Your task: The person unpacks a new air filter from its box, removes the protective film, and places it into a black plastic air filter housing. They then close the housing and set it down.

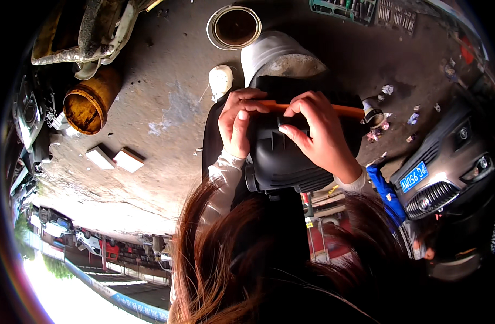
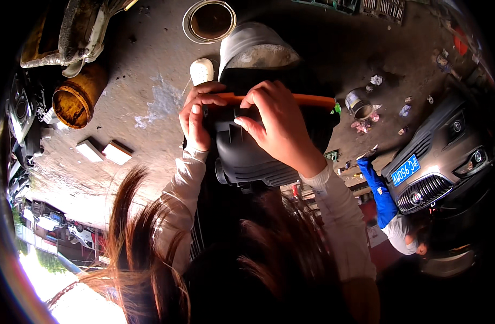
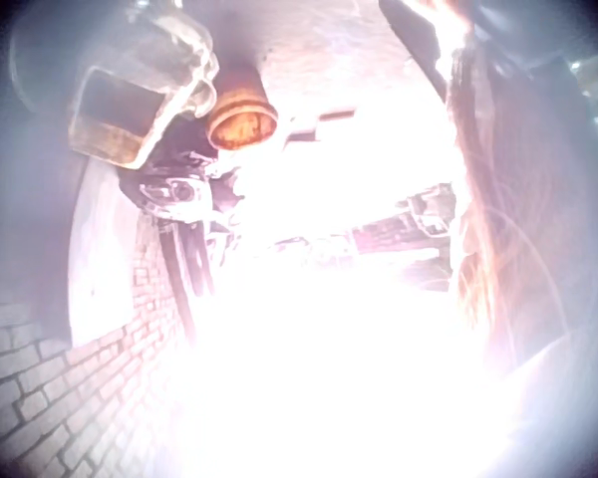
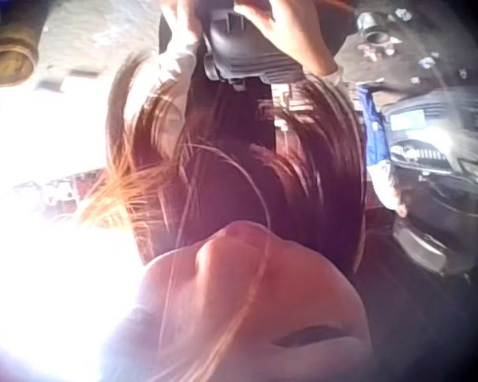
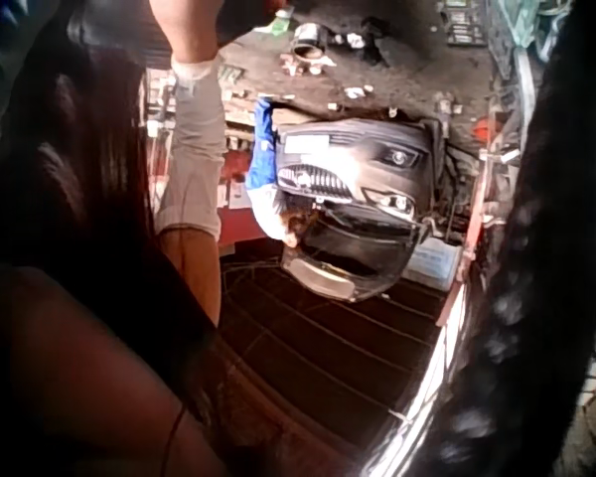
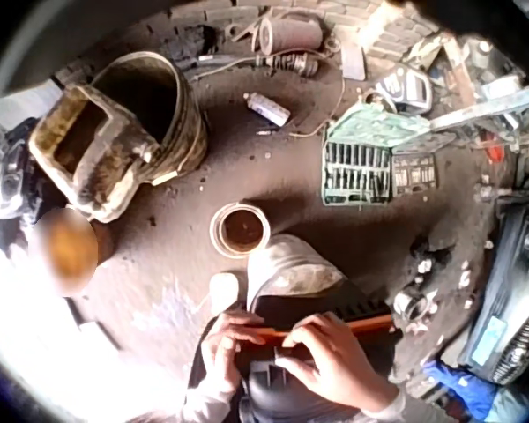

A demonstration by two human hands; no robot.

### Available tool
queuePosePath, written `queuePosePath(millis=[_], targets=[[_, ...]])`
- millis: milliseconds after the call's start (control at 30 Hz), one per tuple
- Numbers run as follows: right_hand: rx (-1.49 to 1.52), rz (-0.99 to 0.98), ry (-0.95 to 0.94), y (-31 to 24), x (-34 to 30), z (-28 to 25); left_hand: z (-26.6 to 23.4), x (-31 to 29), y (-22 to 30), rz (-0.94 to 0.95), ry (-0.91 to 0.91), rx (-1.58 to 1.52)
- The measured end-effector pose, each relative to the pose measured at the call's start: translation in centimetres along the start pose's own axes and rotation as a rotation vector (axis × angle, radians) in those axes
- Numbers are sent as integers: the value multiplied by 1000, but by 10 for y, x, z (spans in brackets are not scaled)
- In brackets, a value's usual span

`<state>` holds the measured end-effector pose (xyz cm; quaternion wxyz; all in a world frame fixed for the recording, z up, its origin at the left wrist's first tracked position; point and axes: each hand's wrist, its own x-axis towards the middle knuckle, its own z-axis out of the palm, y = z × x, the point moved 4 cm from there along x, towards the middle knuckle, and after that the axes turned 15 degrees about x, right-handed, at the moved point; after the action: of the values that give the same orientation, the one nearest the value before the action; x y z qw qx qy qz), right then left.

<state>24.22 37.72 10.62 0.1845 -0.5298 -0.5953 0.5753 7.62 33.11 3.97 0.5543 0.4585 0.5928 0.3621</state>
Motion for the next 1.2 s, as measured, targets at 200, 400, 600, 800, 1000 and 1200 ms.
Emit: queuePosePath(millis=[200, 400, 600, 800, 1000, 1200], targets=[[57, 57, -36, 6, 6, -3, 0, 5, -2, -2, 33, 25], [66, 88, -39, 5, 6, -3, -2, 5, -6, -36, -7, -37], [27, -23, 14, 11, 11, -4, 0, 0, -9, -113, 30, -82], [-41, -69, 174, -1, -4, -17, -10, 0, -18, -218, -109, -243], [14, 195, 875, 33, -170, -35, -28, 14, 2, 182, -383, 311], [750, 889, 1112, 93, -300, 33, -26, 21, -3, 116, -412, 560]])
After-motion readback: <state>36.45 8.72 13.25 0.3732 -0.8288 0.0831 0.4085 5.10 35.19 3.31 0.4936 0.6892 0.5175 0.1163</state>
